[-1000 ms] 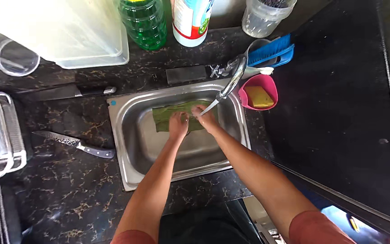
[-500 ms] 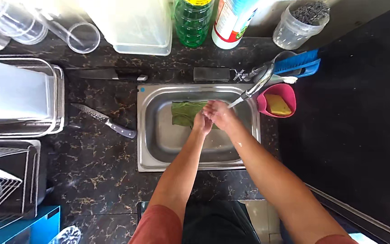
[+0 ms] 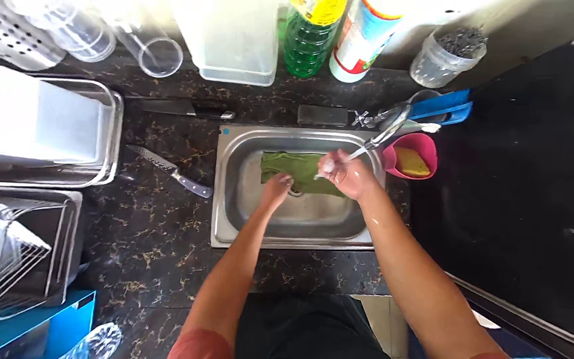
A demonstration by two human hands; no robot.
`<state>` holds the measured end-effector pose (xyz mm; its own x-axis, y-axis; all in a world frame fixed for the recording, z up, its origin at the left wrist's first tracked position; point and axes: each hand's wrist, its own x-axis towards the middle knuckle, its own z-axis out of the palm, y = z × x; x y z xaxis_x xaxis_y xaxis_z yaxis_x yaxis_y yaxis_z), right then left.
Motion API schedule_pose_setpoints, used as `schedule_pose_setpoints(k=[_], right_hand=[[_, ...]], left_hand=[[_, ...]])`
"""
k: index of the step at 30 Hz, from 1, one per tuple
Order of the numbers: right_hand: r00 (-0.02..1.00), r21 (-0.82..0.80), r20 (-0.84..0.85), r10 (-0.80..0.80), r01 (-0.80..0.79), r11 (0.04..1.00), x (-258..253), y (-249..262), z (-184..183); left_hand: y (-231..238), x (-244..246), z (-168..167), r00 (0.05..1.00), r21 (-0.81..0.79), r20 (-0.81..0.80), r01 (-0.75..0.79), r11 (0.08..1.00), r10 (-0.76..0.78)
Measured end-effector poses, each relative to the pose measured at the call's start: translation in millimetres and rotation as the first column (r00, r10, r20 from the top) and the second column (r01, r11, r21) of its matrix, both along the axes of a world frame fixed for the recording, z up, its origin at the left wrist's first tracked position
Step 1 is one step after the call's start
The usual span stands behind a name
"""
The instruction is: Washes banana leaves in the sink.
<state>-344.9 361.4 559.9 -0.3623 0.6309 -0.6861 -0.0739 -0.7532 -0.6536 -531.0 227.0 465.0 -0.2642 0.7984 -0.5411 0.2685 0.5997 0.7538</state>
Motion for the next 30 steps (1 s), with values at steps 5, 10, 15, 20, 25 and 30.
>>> schedule_pose_setpoints(k=[5,10,15,20,25,30], right_hand=[[0.65,0.362,0.759,0.042,-0.474,0.803,42,-2,6],[0.525,0.45,0.84,-0.139,-0.528,0.72,51,6,66],[0.443,0.467,0.869,-0.22,-0.591,0.658,48,44,106],[0.621,0.639,0.603,-0.501,-0.001,0.769,90,72,88],[0.663,0.686,0.563,-0.493,-0.042,0.727,104,95,77],[0.659,0.783,0.553,-0.509,-0.202,0.589,96,107,110]], left_hand=[[-46,-27,5,0.994,-0.094,-0.105,0.004,0.996,-0.014],[-69,-14,1,0.996,-0.107,-0.07,0.044,0.993,-0.051],[-76,-13,7,1.0,-0.057,0.005,-0.001,0.998,0.002],[-85,-18,12,0.995,0.015,0.062,-0.077,0.997,0.076],[-90,-21,15,0.993,0.015,0.067,-0.098,0.995,0.097],[-67,-23,16,0.998,-0.016,-0.052,0.046,0.999,-0.047]])
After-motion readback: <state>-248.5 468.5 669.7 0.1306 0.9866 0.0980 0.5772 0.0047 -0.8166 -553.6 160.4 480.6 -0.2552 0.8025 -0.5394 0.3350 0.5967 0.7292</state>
